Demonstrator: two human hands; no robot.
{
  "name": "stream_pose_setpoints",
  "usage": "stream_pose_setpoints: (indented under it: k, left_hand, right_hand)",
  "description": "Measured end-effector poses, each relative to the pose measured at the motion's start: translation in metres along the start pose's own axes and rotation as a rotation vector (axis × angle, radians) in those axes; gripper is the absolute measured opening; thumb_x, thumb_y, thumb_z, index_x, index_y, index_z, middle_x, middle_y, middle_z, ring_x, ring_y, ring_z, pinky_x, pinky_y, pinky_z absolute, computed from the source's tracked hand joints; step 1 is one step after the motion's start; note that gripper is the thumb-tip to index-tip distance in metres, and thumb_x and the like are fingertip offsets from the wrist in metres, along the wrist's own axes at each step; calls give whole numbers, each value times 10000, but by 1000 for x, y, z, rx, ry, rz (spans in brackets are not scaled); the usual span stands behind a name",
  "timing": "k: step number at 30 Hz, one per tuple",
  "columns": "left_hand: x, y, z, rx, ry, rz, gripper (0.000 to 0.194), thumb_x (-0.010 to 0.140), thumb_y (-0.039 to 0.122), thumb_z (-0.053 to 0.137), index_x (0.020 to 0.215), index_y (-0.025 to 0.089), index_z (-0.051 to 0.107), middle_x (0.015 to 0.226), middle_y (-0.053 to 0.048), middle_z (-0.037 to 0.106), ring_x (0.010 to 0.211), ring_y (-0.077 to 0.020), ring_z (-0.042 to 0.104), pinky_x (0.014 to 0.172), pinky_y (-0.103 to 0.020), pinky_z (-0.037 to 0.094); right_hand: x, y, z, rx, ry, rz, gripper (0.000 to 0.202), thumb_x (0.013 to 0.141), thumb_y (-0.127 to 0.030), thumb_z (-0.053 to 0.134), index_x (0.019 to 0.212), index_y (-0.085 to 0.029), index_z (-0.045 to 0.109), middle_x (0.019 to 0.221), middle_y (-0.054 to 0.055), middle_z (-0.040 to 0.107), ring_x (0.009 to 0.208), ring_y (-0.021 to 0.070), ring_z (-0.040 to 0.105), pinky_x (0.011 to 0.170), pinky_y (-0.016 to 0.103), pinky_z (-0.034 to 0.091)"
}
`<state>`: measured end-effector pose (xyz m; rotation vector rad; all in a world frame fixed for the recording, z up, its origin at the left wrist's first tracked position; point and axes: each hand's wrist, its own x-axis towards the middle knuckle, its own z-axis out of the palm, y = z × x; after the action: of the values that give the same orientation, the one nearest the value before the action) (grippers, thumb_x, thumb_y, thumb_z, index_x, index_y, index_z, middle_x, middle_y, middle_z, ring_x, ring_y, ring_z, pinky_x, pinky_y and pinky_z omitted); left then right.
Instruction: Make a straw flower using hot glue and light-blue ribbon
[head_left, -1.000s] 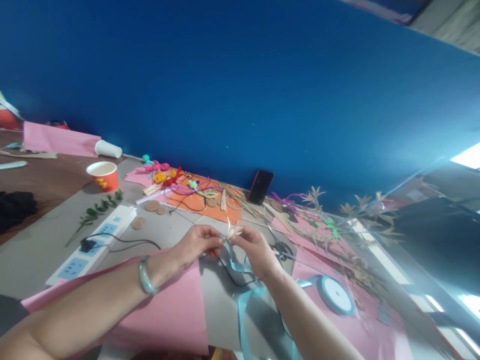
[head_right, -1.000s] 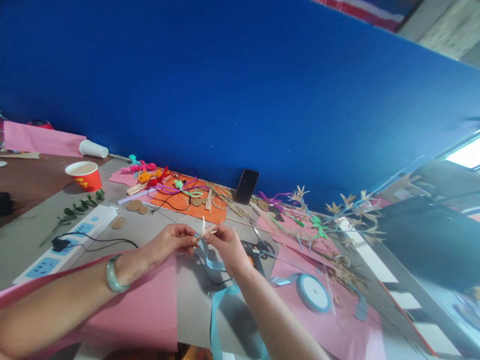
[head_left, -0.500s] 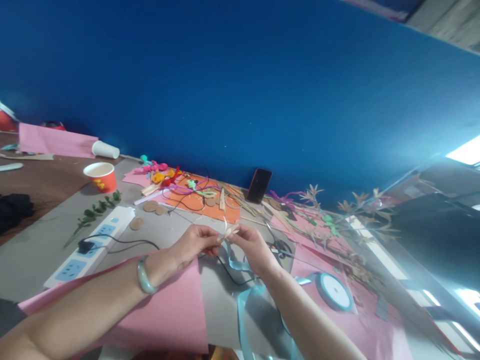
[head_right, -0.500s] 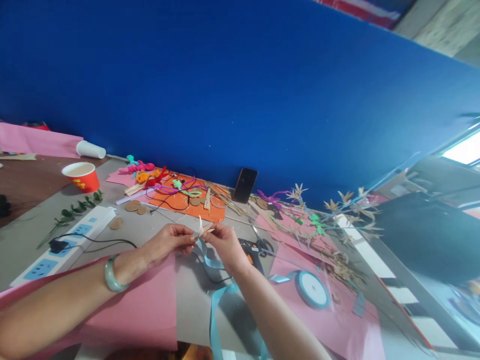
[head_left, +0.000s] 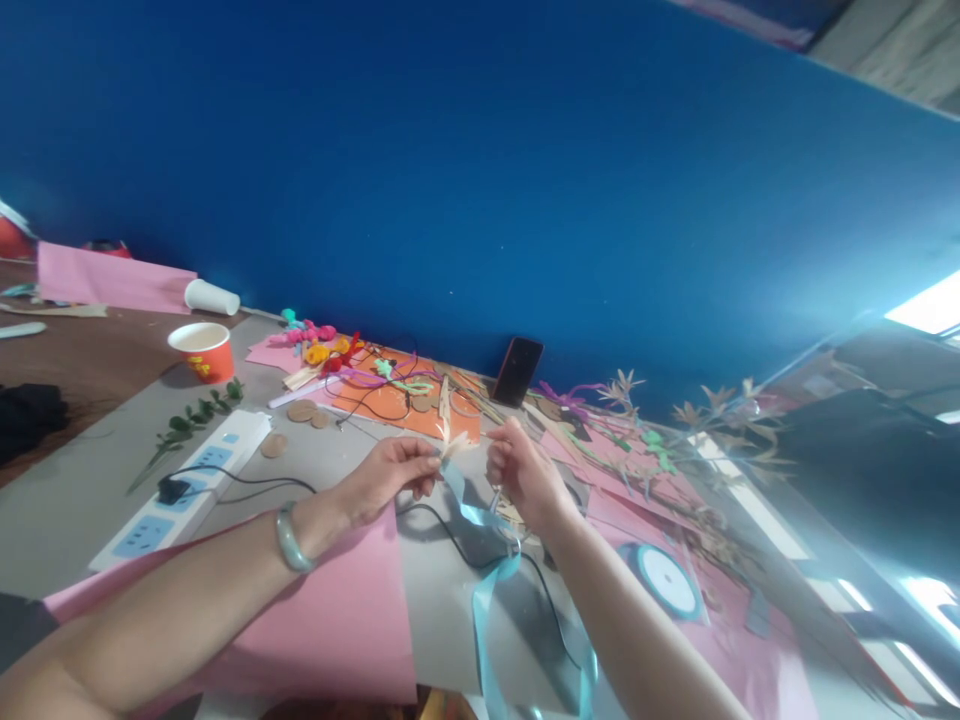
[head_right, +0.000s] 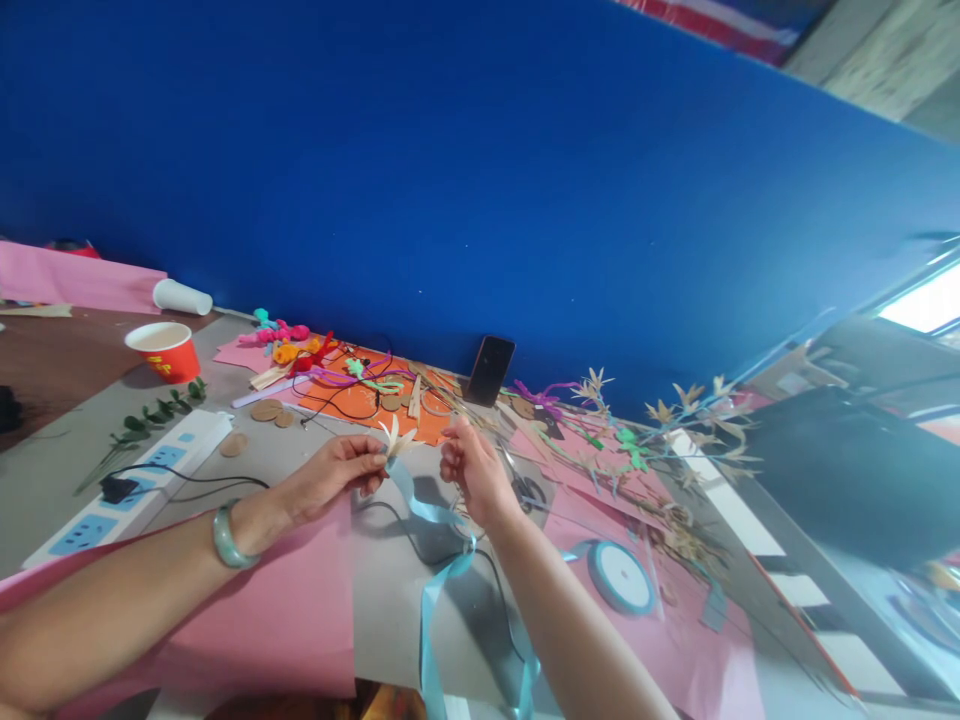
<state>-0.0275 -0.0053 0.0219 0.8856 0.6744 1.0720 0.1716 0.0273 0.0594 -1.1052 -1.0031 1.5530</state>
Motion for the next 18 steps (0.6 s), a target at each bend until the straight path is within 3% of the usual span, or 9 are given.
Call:
stream_pose_setpoints:
  k: [3, 5, 7, 10, 13, 15, 18]
  left_hand:
    - [0, -2, 1, 30, 32, 4, 214, 709, 295, 764, 739, 108, 664, 638, -20, 640, 508, -59, 546, 508, -170, 410]
    - [0, -4, 1, 56, 74, 5, 224, 704, 304, 763, 753, 108, 667, 660, -31, 656, 506, -62, 541, 501, -177, 408]
    - [2, -7, 0, 87, 114, 10, 237, 695, 311, 766, 766, 105, 673, 678, -42, 667, 509, -66, 540, 506, -188, 416]
    - [4, -10, -1, 111, 160, 9, 252, 671, 315, 777, 765, 104, 678, 704, -51, 680, 524, -78, 556, 517, -204, 432]
    - [5, -13, -3, 105, 168, -7, 252, 664, 308, 782, 777, 110, 674, 712, -47, 684, 544, -88, 578, 543, -216, 455]
    - [4, -13, -3, 104, 174, -18, 249, 667, 296, 781, 791, 110, 672, 699, -41, 681, 554, -92, 591, 566, -220, 473]
    - [3, -12, -1, 115, 216, -27, 239, 684, 277, 765, 826, 108, 674, 695, -39, 682, 590, -103, 621, 616, -227, 501]
  right_hand:
    - [7, -18, -14, -235, -99, -47, 304, 723, -437, 732, 710, -176, 579, 435, -114, 384, 356, 31, 290, 392, 198, 181]
    - [13, -36, -27, -572, -235, -89, 245, 765, -393, 688, 791, -154, 642, 431, -101, 445, 348, 44, 341, 393, 194, 227]
    - [20, -54, -40, -970, -244, -204, 272, 799, -373, 633, 835, -112, 702, 492, -52, 567, 390, 81, 443, 412, 197, 338]
    - [24, -68, -57, -1314, -39, -418, 228, 828, -290, 593, 855, -108, 727, 768, 81, 719, 589, 143, 582, 527, 216, 447]
    - [16, -66, -71, -1617, 188, -555, 257, 823, -266, 601, 1039, -171, 706, 1058, 139, 695, 828, 226, 632, 646, 276, 457]
    - [5, -59, -80, -1845, 274, -455, 222, 819, -329, 591, 955, -206, 717, 1003, 116, 700, 815, 243, 637, 631, 289, 432]
    - [-12, -45, -93, -1950, 187, -93, 258, 791, -431, 595, 698, -209, 690, 715, 67, 686, 653, 218, 617, 549, 278, 361]
